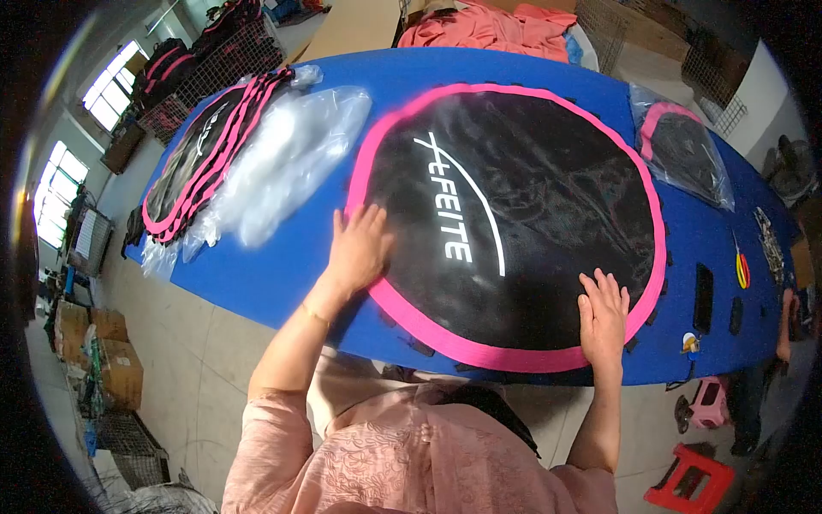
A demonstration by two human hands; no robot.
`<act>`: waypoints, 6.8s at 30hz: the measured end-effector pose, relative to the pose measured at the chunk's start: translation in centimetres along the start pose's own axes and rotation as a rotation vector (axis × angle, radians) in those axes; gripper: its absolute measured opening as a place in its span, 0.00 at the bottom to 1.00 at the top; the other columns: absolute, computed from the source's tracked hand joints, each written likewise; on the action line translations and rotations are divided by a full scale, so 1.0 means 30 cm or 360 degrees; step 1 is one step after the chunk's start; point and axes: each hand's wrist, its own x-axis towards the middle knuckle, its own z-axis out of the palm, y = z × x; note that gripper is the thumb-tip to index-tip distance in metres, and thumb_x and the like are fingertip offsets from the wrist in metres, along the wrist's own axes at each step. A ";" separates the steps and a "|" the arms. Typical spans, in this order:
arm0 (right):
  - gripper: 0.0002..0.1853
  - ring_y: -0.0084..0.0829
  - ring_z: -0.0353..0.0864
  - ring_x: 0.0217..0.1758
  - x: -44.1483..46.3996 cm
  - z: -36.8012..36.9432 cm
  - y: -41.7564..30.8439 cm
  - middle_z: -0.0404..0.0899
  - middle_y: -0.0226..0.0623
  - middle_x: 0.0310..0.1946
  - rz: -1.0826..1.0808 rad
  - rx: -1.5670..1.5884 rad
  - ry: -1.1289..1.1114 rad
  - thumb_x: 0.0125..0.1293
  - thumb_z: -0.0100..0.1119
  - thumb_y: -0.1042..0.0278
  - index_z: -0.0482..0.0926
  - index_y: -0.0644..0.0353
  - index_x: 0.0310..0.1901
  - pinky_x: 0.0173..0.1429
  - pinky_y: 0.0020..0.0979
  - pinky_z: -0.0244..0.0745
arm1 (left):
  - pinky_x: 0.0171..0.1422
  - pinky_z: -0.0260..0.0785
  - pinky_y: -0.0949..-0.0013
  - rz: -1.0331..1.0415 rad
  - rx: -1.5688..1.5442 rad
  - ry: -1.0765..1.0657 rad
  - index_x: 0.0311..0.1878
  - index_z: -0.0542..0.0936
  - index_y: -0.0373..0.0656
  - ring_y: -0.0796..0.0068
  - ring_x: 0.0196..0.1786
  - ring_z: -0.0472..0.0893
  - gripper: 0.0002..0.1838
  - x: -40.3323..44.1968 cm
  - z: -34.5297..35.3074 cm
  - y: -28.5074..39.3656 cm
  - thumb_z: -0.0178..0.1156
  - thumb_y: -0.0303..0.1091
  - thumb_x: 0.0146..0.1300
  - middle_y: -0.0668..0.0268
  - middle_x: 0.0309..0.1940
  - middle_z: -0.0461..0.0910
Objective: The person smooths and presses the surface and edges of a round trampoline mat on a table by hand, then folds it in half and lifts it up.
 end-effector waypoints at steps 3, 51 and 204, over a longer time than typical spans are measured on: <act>0.22 0.52 0.64 0.82 -0.001 -0.001 -0.008 0.73 0.47 0.75 0.0024 0.0034 -0.0009 0.83 0.47 0.57 0.79 0.54 0.69 0.88 0.55 0.46 | 0.85 0.46 0.30 0.0225 -0.0217 0.0066 0.76 0.72 0.36 0.49 0.80 0.68 0.32 -0.062 0.007 0.088 0.53 0.49 0.79 0.51 0.77 0.71; 0.20 0.52 0.68 0.80 0.008 0.001 -0.017 0.77 0.48 0.72 -0.0005 0.0046 0.0068 0.80 0.52 0.61 0.82 0.54 0.67 0.86 0.56 0.50 | 0.82 0.48 0.24 -0.0071 0.0010 0.0049 0.71 0.78 0.39 0.54 0.75 0.74 0.27 0.284 0.094 -0.138 0.56 0.44 0.76 0.57 0.70 0.79; 0.21 0.52 0.67 0.80 0.012 0.002 -0.012 0.75 0.48 0.73 -0.0019 0.0048 0.0040 0.81 0.50 0.59 0.81 0.54 0.68 0.86 0.55 0.49 | 0.84 0.44 0.26 0.0332 -0.0345 0.0025 0.67 0.79 0.35 0.52 0.74 0.74 0.26 -0.129 -0.108 0.161 0.61 0.40 0.72 0.54 0.69 0.79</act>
